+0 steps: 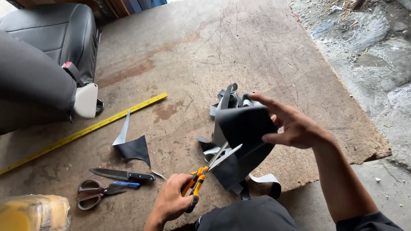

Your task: Cutting and trimming strips of black upholstery material using scissors on a wooden workbench.

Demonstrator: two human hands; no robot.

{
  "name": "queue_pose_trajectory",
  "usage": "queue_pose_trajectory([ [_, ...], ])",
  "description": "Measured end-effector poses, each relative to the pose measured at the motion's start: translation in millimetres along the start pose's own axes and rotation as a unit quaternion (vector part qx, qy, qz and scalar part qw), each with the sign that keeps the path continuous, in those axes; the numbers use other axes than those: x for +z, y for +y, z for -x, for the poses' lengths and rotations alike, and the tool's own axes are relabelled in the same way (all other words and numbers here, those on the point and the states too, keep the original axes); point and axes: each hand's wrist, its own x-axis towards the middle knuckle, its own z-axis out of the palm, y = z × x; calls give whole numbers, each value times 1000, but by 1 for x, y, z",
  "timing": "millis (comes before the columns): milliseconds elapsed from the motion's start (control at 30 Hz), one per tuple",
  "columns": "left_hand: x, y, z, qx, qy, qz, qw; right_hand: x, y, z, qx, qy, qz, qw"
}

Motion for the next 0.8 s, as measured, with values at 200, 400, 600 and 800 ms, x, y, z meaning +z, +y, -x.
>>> queue_pose_trajectory([
  [200,-18,33,13,8,-44,-58,997,15,-9,8,80,-92,102,987],
  [400,-13,29,21,10,-56,-59,997,24,-2,12,68,-110,109,986],
  [600,-4,22,22,-36,-38,-70,996,33,-13,11,65,-143,97,983],
  [800,-6,26,25,-37,-66,-31,997,43,-4,1,58,-168,51,983],
])
